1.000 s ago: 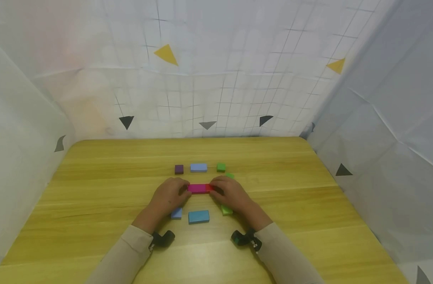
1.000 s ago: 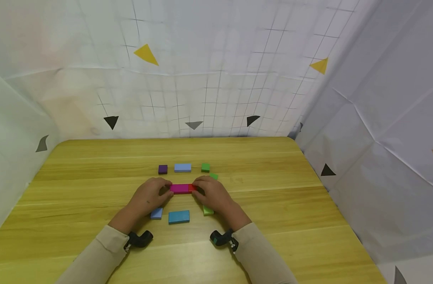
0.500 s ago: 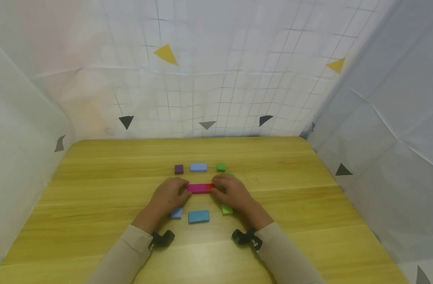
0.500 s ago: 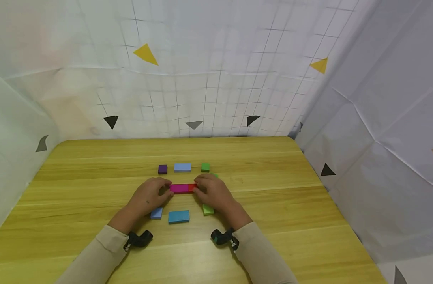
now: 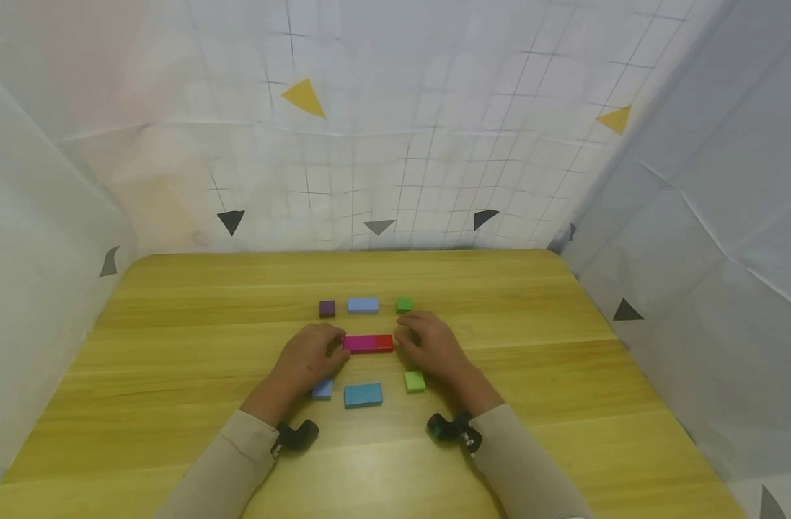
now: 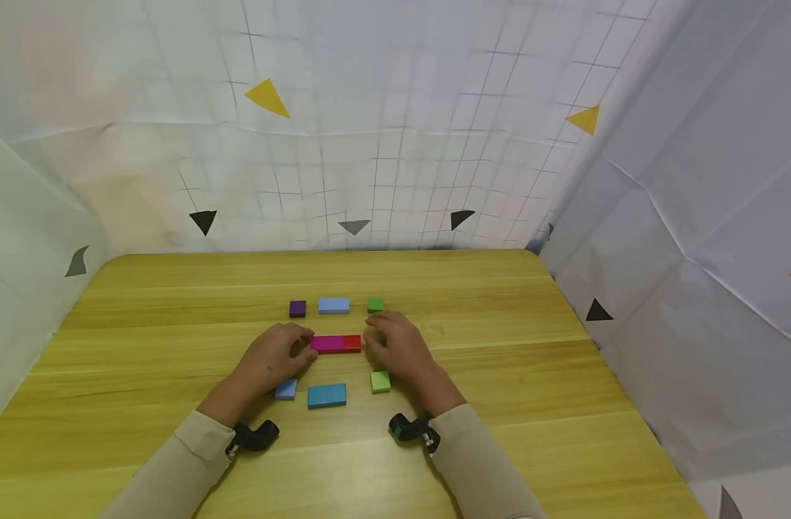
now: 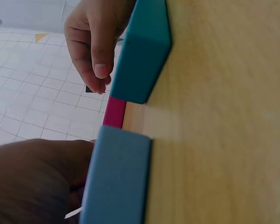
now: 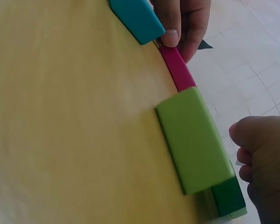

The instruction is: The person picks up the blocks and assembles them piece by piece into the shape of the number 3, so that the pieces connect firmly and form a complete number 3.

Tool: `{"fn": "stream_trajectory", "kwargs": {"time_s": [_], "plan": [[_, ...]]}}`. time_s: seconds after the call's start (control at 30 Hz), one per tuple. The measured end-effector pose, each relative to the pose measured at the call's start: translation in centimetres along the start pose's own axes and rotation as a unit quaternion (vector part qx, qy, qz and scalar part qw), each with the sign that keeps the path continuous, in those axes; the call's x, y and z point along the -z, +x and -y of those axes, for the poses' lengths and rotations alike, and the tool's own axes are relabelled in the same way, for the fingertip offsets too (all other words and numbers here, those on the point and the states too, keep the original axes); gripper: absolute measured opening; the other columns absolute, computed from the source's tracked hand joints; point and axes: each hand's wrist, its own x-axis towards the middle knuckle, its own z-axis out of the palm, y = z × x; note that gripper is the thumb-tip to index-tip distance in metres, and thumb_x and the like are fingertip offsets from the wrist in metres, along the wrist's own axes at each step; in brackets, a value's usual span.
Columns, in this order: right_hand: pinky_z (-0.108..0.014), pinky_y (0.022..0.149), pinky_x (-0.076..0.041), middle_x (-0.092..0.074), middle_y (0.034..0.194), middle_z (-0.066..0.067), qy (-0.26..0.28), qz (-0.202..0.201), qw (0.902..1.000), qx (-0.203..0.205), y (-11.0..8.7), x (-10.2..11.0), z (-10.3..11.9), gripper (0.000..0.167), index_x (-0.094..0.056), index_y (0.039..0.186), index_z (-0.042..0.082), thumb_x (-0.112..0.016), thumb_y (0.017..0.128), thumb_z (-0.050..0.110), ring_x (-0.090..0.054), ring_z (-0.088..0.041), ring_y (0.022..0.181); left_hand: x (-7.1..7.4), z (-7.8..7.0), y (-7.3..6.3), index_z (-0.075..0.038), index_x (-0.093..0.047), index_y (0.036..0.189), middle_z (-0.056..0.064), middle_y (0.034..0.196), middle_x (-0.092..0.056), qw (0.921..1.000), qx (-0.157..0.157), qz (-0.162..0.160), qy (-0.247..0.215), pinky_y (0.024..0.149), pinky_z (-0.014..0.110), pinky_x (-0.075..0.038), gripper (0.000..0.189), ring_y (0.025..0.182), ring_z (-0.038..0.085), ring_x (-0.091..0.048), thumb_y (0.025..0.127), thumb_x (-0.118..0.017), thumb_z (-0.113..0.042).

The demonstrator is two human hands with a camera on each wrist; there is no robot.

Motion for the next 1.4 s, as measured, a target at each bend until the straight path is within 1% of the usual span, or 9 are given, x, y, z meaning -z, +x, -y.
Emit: {"fn": "stream_trajectory", "kwargs": {"time_s": [0.13, 0.4, 0.53, 0.67, 0.77, 0.93, 1.07, 1.23, 1.4], "plan": [[-0.042, 0.100, -0.050, -0.069, 0.120, -0.007, 0.004, -0.001, 0.9999, -0.016, 0.0, 0.2, 0.0, 0.029, -0.072, 0.116, 0.006, -0.071, 0.092, 0.023, -0.062, -0.025, 0.116, -0.1, 0.0, 0.0, -0.010, -0.068, 0.124, 0.005, 0.118, -0.069, 1.0000, 0.002, 0.002, 0.002, 0.098, 0.043, -0.051, 0.041, 0.113, 0.024, -0.060, 0.091, -0.072, -0.034], [-0.042, 0.099, -0.051, -0.069, 0.118, -0.009, -0.006, -0.012, 0.9996, -0.025, -0.1, 0.5, -0.1, 0.028, -0.072, 0.115, 0.006, -0.073, 0.091, 0.020, -0.063, -0.026, 0.114, -0.2, 0.1, 0.0, -0.009, -0.068, 0.123, 0.006, 0.118, -0.069, 1.0000, -0.003, -0.003, 0.005, 0.099, 0.043, -0.050, 0.040, 0.113, 0.024, -0.060, 0.091, -0.072, -0.034], [-0.044, 0.099, -0.051, -0.069, 0.118, -0.011, -0.002, -0.024, 0.9995, -0.022, -0.1, 0.7, -0.3, 0.028, -0.072, 0.114, 0.005, -0.074, 0.089, 0.017, -0.063, -0.028, 0.113, -0.2, 0.1, 0.0, -0.009, -0.068, 0.122, 0.006, 0.117, -0.069, 0.9999, -0.007, -0.005, 0.007, 0.098, 0.043, -0.051, 0.039, 0.112, 0.025, -0.061, 0.091, -0.072, -0.033], [-0.044, 0.099, -0.051, -0.069, 0.117, -0.011, -0.016, -0.029, 0.9993, -0.016, -0.1, 0.6, -0.7, 0.028, -0.072, 0.114, 0.006, -0.075, 0.088, 0.017, -0.064, -0.028, 0.112, -0.3, 0.2, 0.0, -0.009, -0.068, 0.122, 0.006, 0.117, -0.069, 0.9999, -0.010, -0.005, 0.007, 0.098, 0.043, -0.050, 0.039, 0.113, 0.025, -0.061, 0.091, -0.072, -0.033], [-0.043, 0.099, -0.051, -0.069, 0.117, -0.010, -0.024, -0.026, 0.9992, -0.018, -0.2, 0.7, -0.9, 0.028, -0.072, 0.114, 0.006, -0.075, 0.089, 0.018, -0.063, -0.028, 0.112, -0.3, 0.2, 0.0, -0.009, -0.069, 0.122, 0.006, 0.117, -0.070, 0.9999, -0.011, -0.005, 0.005, 0.099, 0.043, -0.050, 0.039, 0.113, 0.025, -0.061, 0.090, -0.072, -0.032], [-0.044, 0.099, -0.051, -0.069, 0.118, -0.011, -0.024, -0.019, 0.9992, -0.026, -0.2, 0.8, -1.0, 0.028, -0.072, 0.114, 0.006, -0.074, 0.089, 0.018, -0.063, -0.029, 0.113, -0.3, 0.1, -0.2, -0.009, -0.069, 0.121, 0.006, 0.116, -0.070, 0.9999, -0.011, -0.009, 0.002, 0.098, 0.043, -0.051, 0.039, 0.112, 0.025, -0.061, 0.090, -0.073, -0.032], [-0.044, 0.100, -0.050, -0.069, 0.119, -0.012, -0.023, -0.017, 0.9991, -0.032, -0.2, 0.9, -1.2, 0.029, -0.071, 0.115, 0.005, -0.074, 0.089, 0.018, -0.063, -0.030, 0.113, -0.3, 0.1, -0.2, -0.009, -0.069, 0.122, 0.006, 0.118, -0.070, 0.9999, -0.009, -0.006, 0.002, 0.099, 0.043, -0.050, 0.039, 0.113, 0.025, -0.060, 0.090, -0.073, -0.032], [-0.045, 0.102, -0.049, -0.068, 0.121, -0.012, -0.019, -0.010, 0.9981, -0.057, -0.2, 1.1, -1.5, 0.031, -0.070, 0.117, 0.004, -0.073, 0.090, 0.018, -0.062, -0.030, 0.116, -0.3, 0.1, -0.1, -0.010, -0.068, 0.123, 0.006, 0.119, -0.069, 1.0000, -0.004, -0.001, 0.004, 0.100, 0.043, -0.049, 0.040, 0.114, 0.025, -0.060, 0.091, -0.072, -0.033], [-0.046, 0.102, -0.049, -0.068, 0.122, -0.011, -0.019, -0.007, 0.9972, -0.072, -0.3, 1.1, -1.9, 0.031, -0.070, 0.119, 0.006, -0.072, 0.091, 0.019, -0.061, -0.030, 0.118, -0.3, 0.1, -0.1, -0.010, -0.068, 0.123, 0.005, 0.118, -0.069, 1.0000, -0.004, -0.003, 0.006, 0.099, 0.043, -0.050, 0.040, 0.114, 0.024, -0.060, 0.090, -0.072, -0.033]]}}
